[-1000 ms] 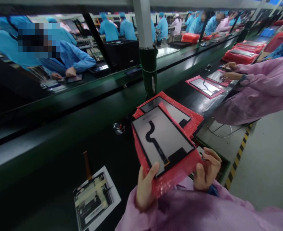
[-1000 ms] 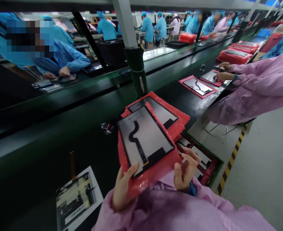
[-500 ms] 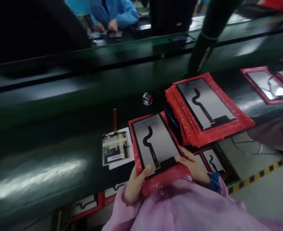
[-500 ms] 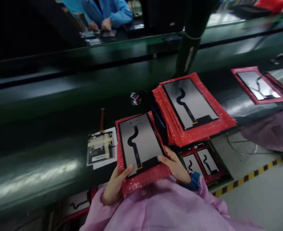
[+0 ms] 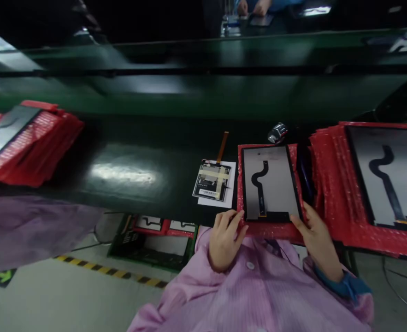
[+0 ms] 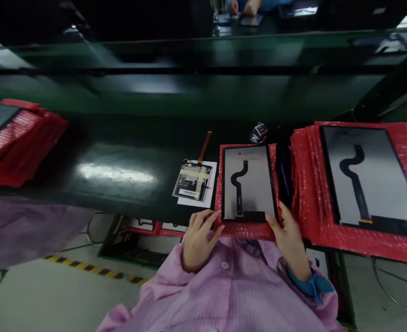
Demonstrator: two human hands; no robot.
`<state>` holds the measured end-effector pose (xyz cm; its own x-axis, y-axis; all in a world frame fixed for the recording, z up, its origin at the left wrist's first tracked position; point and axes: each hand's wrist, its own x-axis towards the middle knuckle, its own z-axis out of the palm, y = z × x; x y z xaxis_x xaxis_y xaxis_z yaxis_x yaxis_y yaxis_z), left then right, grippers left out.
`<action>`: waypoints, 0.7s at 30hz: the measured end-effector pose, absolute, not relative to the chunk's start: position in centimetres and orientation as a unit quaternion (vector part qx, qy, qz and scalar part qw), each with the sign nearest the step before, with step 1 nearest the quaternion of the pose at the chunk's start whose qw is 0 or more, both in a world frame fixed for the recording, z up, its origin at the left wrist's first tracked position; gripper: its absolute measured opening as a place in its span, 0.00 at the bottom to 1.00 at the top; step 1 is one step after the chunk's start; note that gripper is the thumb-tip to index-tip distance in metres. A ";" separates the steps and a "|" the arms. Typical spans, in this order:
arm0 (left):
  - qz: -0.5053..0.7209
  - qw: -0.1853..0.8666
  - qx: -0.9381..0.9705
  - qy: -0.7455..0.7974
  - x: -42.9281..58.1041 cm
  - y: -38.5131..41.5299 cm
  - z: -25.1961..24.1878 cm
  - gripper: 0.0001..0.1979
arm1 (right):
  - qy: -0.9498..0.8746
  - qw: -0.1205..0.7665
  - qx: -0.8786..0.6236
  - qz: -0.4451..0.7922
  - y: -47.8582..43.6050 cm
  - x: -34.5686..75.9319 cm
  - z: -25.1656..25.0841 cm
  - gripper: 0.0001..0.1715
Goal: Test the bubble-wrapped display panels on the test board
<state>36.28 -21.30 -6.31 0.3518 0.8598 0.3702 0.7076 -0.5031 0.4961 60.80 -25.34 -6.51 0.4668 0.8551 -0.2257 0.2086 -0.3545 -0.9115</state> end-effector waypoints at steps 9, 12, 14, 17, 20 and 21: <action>0.322 0.081 0.824 0.459 37.8 -20.3 -7.2 0.16 | -0.380 0.365 -0.792 0.307 -25.7 60.5 -6.8 0.48; 0.308 0.079 0.823 0.470 37.9 -20.0 -7.2 0.16 | -0.377 0.382 -0.781 0.320 -25.1 60.2 -6.7 0.47; 0.309 0.081 0.821 0.473 38.0 -19.8 -7.3 0.17 | -0.383 0.398 -0.769 0.322 -24.6 60.0 -6.4 0.44; 0.318 0.065 0.822 0.468 37.7 -19.6 -7.3 0.16 | -0.394 0.404 -0.764 0.314 -24.3 59.8 -6.2 0.42; 0.306 0.049 0.825 0.473 37.1 -19.5 -7.4 0.17 | -0.421 0.378 -0.779 0.272 -24.9 59.4 -6.3 0.41; 0.299 0.048 0.827 0.475 36.8 -19.5 -7.4 0.17 | -0.440 0.359 -0.786 0.246 -25.1 59.2 -6.2 0.40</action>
